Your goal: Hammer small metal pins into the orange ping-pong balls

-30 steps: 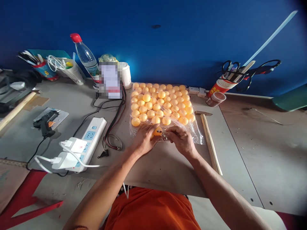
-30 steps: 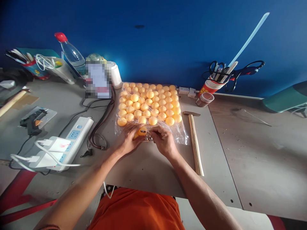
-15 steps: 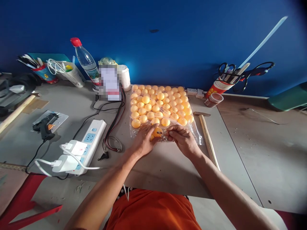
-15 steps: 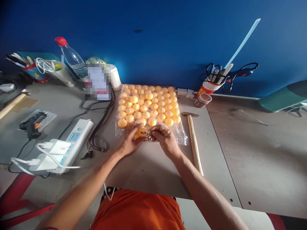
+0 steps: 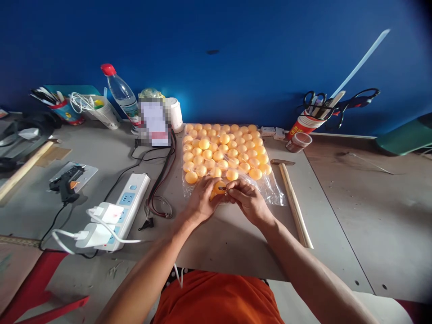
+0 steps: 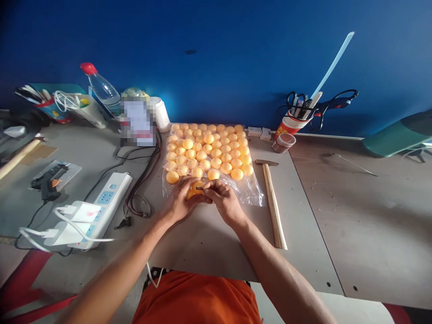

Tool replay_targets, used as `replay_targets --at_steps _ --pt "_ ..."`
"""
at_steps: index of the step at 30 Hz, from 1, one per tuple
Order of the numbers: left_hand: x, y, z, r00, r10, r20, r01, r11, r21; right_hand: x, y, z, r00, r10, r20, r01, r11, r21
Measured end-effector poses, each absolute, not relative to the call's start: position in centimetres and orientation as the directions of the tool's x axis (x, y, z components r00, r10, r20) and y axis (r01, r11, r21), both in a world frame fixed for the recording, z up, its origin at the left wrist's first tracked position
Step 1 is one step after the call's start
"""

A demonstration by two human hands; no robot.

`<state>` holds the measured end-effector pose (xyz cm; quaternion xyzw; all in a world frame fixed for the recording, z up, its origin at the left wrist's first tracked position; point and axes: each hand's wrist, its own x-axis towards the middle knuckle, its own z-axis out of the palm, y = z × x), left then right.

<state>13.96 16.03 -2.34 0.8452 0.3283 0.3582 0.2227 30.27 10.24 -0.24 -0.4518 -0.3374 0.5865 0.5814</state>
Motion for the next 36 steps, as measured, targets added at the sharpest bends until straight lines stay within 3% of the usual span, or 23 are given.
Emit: replay_targets --at_steps 7,13,21,29,36 --pt "13.9 16.0 -2.6 0.494 0.774 0.397 0.417 -0.611 0.673 30.0 9.9 -0.2 0.114 0.986 -0.123 -0.374 -0.072 -0.925" --pt "13.8 16.1 -2.3 0.553 0.727 0.407 0.382 -0.655 0.652 30.0 9.7 -0.1 0.079 0.995 -0.061 -0.354 -0.029 -0.935" --pt "14.0 15.8 -2.6 0.544 0.727 0.419 0.381 -0.658 0.649 29.8 9.6 0.2 0.061 0.998 -0.004 -0.233 0.01 -0.972" --pt "13.8 15.7 -2.0 0.604 0.708 0.365 0.431 -0.677 0.597 30.1 9.6 -0.3 0.155 0.984 0.092 0.019 0.09 -0.996" --pt "14.0 15.1 -1.8 0.598 0.731 0.327 0.455 -0.646 0.612 29.7 9.5 -0.3 0.112 0.994 0.002 -0.174 0.022 -0.984"
